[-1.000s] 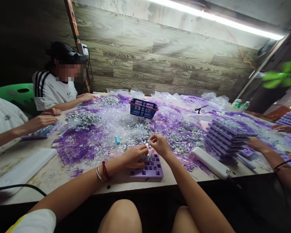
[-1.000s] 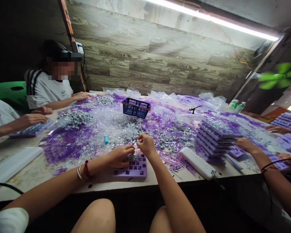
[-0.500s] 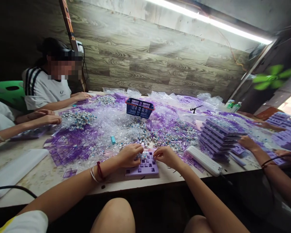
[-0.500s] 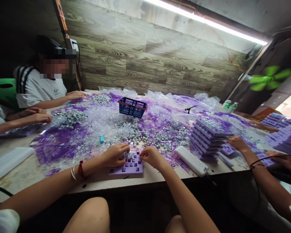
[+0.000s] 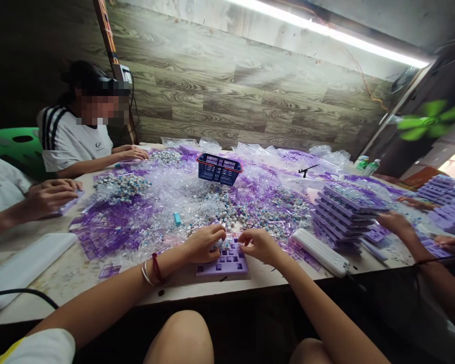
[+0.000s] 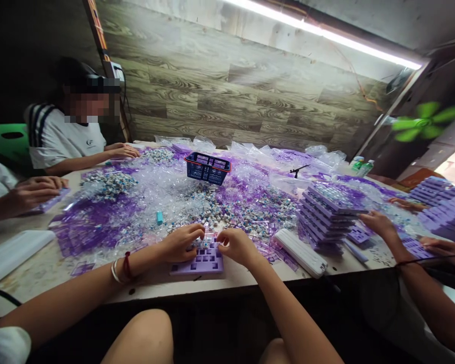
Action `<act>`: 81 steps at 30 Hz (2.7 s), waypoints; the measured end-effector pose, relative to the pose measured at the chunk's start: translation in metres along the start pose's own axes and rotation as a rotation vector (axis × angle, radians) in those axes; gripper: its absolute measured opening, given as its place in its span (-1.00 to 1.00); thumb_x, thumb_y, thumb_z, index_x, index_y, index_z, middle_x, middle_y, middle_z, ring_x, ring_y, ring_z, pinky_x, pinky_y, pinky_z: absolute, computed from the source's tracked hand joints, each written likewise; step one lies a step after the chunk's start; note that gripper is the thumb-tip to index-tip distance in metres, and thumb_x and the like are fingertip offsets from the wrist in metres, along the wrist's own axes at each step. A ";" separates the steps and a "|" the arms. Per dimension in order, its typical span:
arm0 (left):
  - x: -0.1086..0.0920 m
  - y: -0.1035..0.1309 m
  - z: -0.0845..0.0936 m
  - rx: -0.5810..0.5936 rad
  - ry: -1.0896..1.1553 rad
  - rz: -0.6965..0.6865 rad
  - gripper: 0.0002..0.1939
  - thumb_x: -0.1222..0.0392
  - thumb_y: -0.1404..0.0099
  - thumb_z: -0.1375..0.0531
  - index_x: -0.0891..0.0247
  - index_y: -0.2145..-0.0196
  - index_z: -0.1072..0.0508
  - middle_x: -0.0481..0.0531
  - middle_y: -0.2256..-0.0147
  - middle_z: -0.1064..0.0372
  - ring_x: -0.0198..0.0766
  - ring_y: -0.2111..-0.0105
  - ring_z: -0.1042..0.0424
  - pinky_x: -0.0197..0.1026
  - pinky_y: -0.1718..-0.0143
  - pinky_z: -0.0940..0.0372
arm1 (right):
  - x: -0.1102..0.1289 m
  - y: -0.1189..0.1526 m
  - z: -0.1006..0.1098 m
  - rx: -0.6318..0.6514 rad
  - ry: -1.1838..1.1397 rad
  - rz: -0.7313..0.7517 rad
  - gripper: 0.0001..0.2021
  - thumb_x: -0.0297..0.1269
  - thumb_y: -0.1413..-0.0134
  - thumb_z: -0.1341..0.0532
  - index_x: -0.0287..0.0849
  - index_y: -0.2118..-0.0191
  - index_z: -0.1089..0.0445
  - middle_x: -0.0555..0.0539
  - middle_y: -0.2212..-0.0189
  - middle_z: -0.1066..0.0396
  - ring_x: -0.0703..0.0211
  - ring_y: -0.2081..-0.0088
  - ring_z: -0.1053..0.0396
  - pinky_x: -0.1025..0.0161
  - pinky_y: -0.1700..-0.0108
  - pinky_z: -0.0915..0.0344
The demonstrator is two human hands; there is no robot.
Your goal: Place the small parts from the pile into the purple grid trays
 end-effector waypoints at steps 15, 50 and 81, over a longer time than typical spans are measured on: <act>0.001 -0.001 -0.003 -0.045 0.010 -0.053 -0.81 0.25 -0.23 -0.11 0.25 0.17 -0.28 0.10 0.13 -0.33 -0.13 0.11 -0.34 -0.13 0.08 -0.26 | 0.022 -0.006 -0.016 -0.044 0.178 0.176 -0.85 -0.55 0.06 -0.25 -0.14 0.39 -0.43 -0.03 0.38 -0.50 0.18 0.33 -0.44 0.31 0.27 -0.30; -0.004 -0.003 -0.012 -0.199 0.357 0.063 -0.78 0.31 -0.25 -0.15 0.30 0.53 -0.49 0.02 0.36 -0.39 -0.32 0.39 -0.38 -0.29 0.33 -0.26 | 0.035 -0.027 -0.016 0.206 0.150 0.226 -0.72 -0.68 0.09 -0.12 -0.23 0.52 -0.51 -0.11 0.44 -0.49 0.22 0.36 -0.41 0.35 0.27 -0.25; 0.004 -0.005 -0.015 -0.183 0.240 0.022 -0.85 0.37 -0.08 -0.23 0.28 0.35 -0.35 0.07 0.25 -0.37 -0.17 0.20 -0.36 -0.15 0.12 -0.28 | 0.009 -0.005 -0.028 -0.200 0.033 -0.282 -0.76 -0.18 0.06 -0.29 -0.24 0.29 -0.42 -0.15 0.35 -0.44 0.10 0.35 -0.39 0.21 0.28 -0.30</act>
Point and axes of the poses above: each hand's wrist, its own y-axis away from the middle knuckle, its own z-axis out of the back of the hand, x = y × z, the point moved 2 cm from there along -y, towards the middle knuckle
